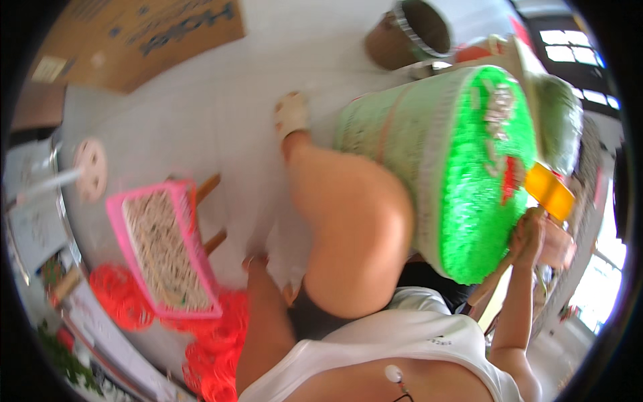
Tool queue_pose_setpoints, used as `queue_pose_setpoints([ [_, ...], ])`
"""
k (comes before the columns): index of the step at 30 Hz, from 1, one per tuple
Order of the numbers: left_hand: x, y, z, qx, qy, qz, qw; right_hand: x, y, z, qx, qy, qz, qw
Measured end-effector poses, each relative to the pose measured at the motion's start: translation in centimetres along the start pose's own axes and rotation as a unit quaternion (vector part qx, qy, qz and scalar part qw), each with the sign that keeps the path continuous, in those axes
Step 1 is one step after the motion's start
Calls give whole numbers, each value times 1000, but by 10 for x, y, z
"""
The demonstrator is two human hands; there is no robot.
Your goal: The person places small white components into a green and red circular base by hand and taps them into place using a wooden mallet.
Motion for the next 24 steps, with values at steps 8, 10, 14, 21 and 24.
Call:
queue_pose_setpoints([
  [8, -26, 81, -75, -94, -16, -31, 995, -45, -26, -39, -41, 38, 7, 998],
  [10, -22, 113, -110, -181, 25, -81, 980, -51, -28, -38, -39, 18, 12, 999],
  [14, 52, 236, -337, -414, 138, -163, 885, -34, -19, -39, -40, -11, 31, 999],
  [21, 63, 375, -643, -731, 158, -129, 651, -40, -26, -37, -56, -33, 50, 997],
  [24, -12, 402, -725, -813, 99, 2, 574, -36, -26, -37, -56, -62, 76, 994],
])
Point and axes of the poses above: each hand's wrist, its own z-axis towards the middle knuckle, its own x-axis out of the back of the hand, y = z × x, the point moved 1 cm from there along z, towards the middle knuckle, and after that the axes turned 15 degrees about z, right-handed, at the moved point
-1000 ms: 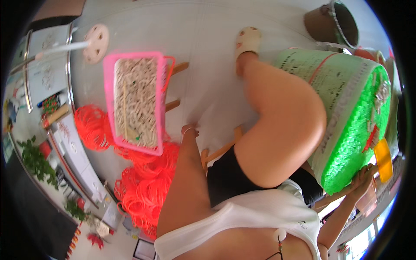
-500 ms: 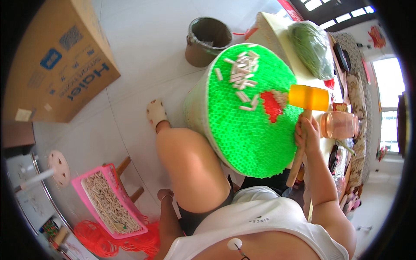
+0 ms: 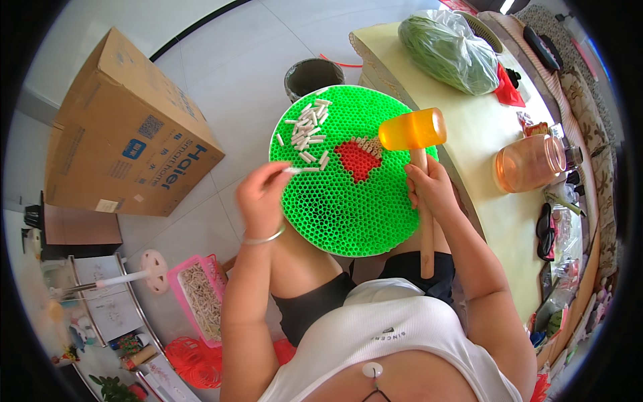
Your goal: The person places small white components into a green and red circular base by hand and taps them into place using a wooden mallet.
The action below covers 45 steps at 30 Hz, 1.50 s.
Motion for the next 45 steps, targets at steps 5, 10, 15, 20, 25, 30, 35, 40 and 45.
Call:
queue_pose_setpoints([
  [5, -82, 27, 32, -147, -74, 147, 975, 8, 3, 4, 2, -31, 14, 999],
  [10, -107, 36, 36, -203, -65, 227, 950, 14, 5, 4, 15, -54, 22, 998],
  [15, -119, 27, 39, -267, -45, 260, 927, 18, 7, 6, 16, -61, 22, 998],
  [20, -121, 30, 46, -320, -93, 352, 875, 16, 1, 3, 15, -62, 3, 998],
  [25, -110, 38, 53, -240, -130, 298, 915, 5, -29, -4, 26, -92, -89, 991],
  [30, -63, 33, 85, -134, -76, 257, 954, -28, -62, -19, 211, -125, -219, 944],
  [35, -56, 19, 98, -178, -56, 333, 924, -38, -52, 1, 247, -131, -398, 874],
  [40, -85, 14, 102, -226, -59, 398, 887, -39, -65, -8, 209, -77, -287, 932],
  [45, -108, 5, 104, -243, -18, 475, 846, -36, -49, 6, 199, -104, -363, 904],
])
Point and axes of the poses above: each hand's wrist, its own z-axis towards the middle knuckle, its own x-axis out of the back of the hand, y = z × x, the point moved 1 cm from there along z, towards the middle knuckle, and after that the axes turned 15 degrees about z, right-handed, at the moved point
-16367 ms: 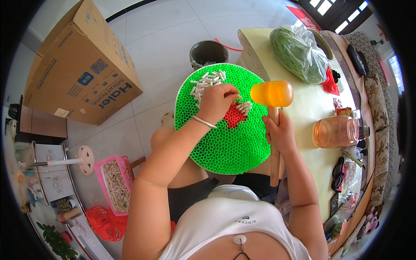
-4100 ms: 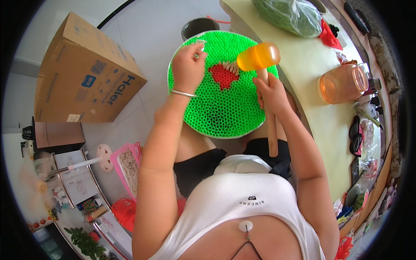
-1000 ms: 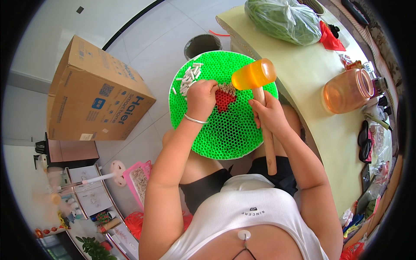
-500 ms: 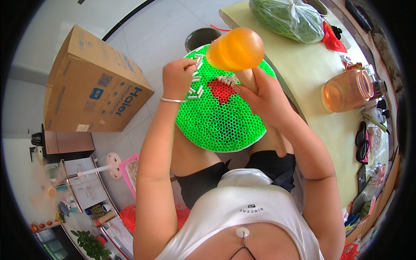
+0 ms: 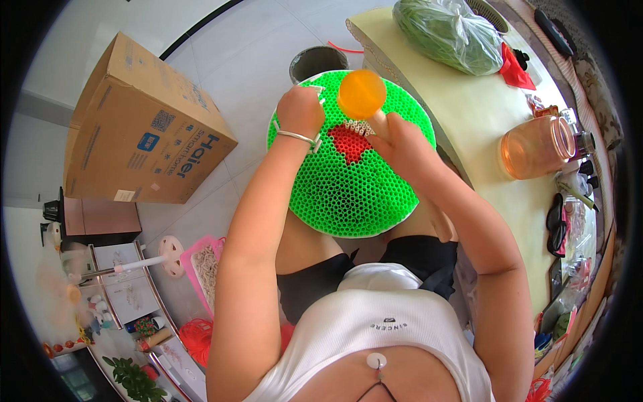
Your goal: The person places small white components into a green and red circular base by hand and taps them into place using a wooden mallet.
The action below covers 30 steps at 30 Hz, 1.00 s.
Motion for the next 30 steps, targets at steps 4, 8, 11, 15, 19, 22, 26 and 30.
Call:
queue_pose_setpoints([
  [4, 19, 6, -4, 20, -26, -114, 993, 18, 6, -1, -106, 42, 163, 980],
  [8, 35, 9, -20, 122, -118, -373, 912, 20, 25, -6, -141, 53, 248, 957],
  [11, 36, 15, -32, 106, -163, -397, 897, 11, 38, -10, -159, 56, 285, 944],
  [15, 30, 19, -40, 27, -73, -316, 946, -1, 54, -12, -161, 58, 325, 930],
  [19, 29, 24, -38, -20, -38, -250, 967, 0, 54, -12, -159, 53, 341, 925],
  [22, 29, 28, -35, -46, -39, -229, 972, 1, 59, -11, -162, 54, 348, 922],
  [26, 26, 32, -31, -118, -13, -144, 982, 1, 56, -11, -163, 53, 343, 923],
  [30, 23, 35, -30, -133, -26, -126, 983, 0, 55, -12, -154, 60, 326, 931],
])
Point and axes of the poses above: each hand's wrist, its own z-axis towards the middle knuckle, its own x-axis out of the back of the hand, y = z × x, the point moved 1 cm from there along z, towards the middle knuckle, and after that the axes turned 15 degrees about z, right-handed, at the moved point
